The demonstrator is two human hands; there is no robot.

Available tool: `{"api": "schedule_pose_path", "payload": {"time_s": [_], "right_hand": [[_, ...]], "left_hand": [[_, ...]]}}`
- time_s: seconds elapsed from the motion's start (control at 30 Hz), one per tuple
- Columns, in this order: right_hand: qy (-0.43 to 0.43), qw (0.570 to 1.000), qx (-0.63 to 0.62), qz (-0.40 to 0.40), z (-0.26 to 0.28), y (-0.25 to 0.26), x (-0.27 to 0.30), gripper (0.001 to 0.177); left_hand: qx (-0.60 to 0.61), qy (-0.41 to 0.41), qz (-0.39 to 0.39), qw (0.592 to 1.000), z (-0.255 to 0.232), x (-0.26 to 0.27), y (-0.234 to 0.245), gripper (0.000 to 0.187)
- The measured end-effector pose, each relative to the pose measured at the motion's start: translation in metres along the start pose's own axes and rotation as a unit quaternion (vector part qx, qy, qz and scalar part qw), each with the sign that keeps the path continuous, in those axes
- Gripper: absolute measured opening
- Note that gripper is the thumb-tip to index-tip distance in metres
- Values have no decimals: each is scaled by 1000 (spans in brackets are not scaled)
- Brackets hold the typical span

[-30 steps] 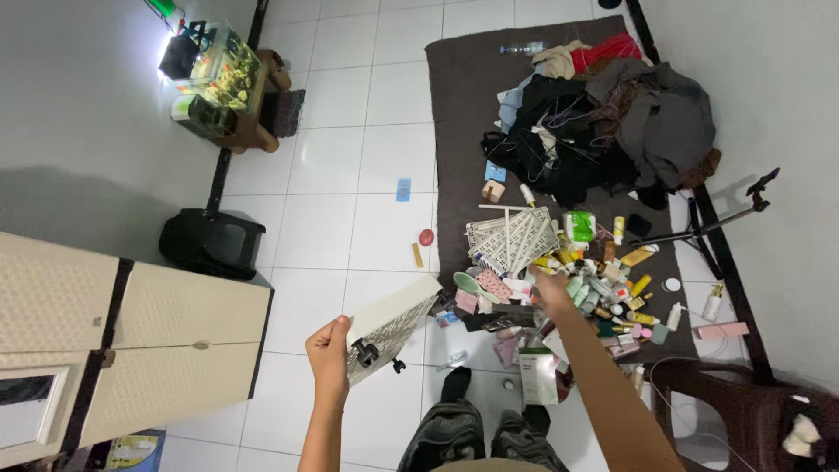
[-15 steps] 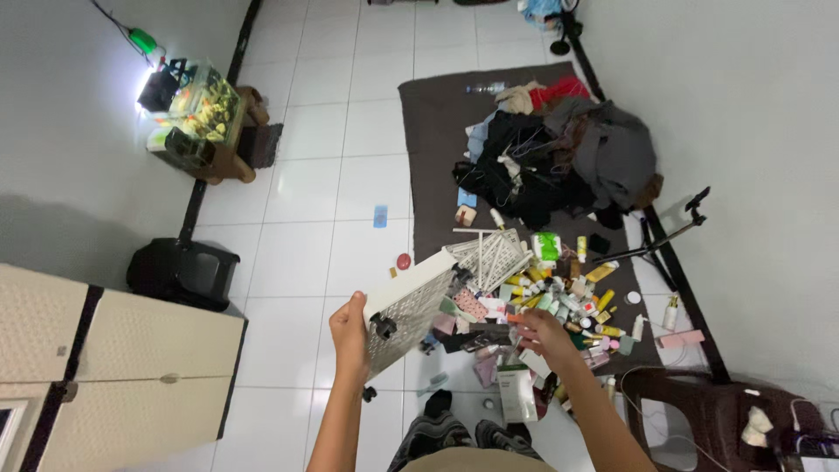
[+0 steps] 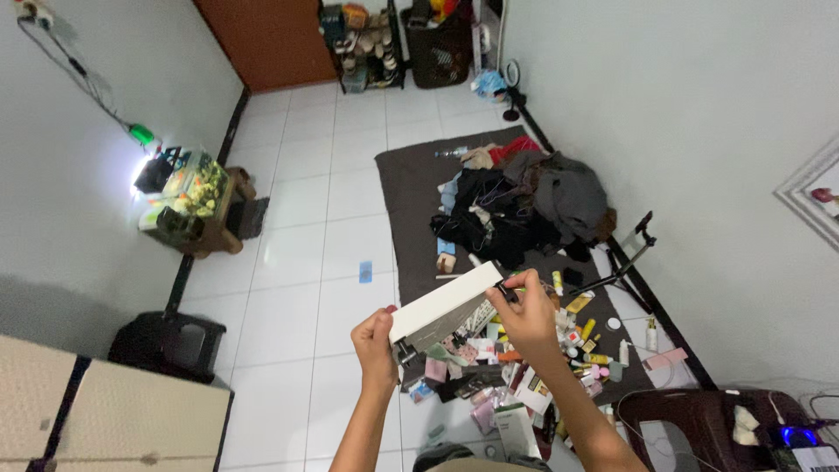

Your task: The person assembles a small rolling utility cart by inserting white plastic legs into a perforated tray, attaching wheels, and wiping the tray with a cloth. The person handles the tray, legs, wheels, and a cleaning cloth throughout the process.

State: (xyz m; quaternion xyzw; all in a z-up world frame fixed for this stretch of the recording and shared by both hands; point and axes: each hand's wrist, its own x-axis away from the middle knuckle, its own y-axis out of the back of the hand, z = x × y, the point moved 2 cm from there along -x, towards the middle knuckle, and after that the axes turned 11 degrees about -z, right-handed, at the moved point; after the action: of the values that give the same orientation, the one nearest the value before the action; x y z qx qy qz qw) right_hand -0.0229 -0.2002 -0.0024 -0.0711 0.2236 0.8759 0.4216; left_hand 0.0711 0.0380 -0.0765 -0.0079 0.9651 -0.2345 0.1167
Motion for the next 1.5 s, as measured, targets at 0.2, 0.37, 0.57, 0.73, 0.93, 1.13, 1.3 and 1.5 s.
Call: {"api": "schedule_pose_path", "payload": {"time_s": [0.2, 0.37, 0.57, 0.73, 0.93, 1.13, 1.3, 1.5], "right_hand": [[-2, 994, -103, 43, 17, 16, 4, 28], [7, 999, -10, 53, 30, 20, 7, 23], [-7, 997, -48, 63, 48, 25, 12, 24], [125, 989, -35, 72, 72, 31, 2, 30], [259, 960, 2, 110, 112, 19, 15, 30], [294, 942, 89, 137, 136, 27, 17, 28], [270, 948, 90, 142, 123, 21, 21, 23], [248, 956, 52, 150, 105, 10, 31, 22]], "left_hand": [[-9, 12, -5, 1000, -13, 12, -6, 51], [-5, 13, -24, 1000, -26, 17, -6, 53], [4, 24, -45, 999, -33, 18, 4, 48], [-114, 17, 83, 990, -84, -9, -6, 25], [-339, -220, 218, 888, -141, 15, -93, 99], [-372, -199, 110, 900, -150, 20, -123, 59], [-336, -190, 140, 912, -135, 14, -110, 52], [-348, -38, 93, 932, -119, 4, -94, 42]]}}
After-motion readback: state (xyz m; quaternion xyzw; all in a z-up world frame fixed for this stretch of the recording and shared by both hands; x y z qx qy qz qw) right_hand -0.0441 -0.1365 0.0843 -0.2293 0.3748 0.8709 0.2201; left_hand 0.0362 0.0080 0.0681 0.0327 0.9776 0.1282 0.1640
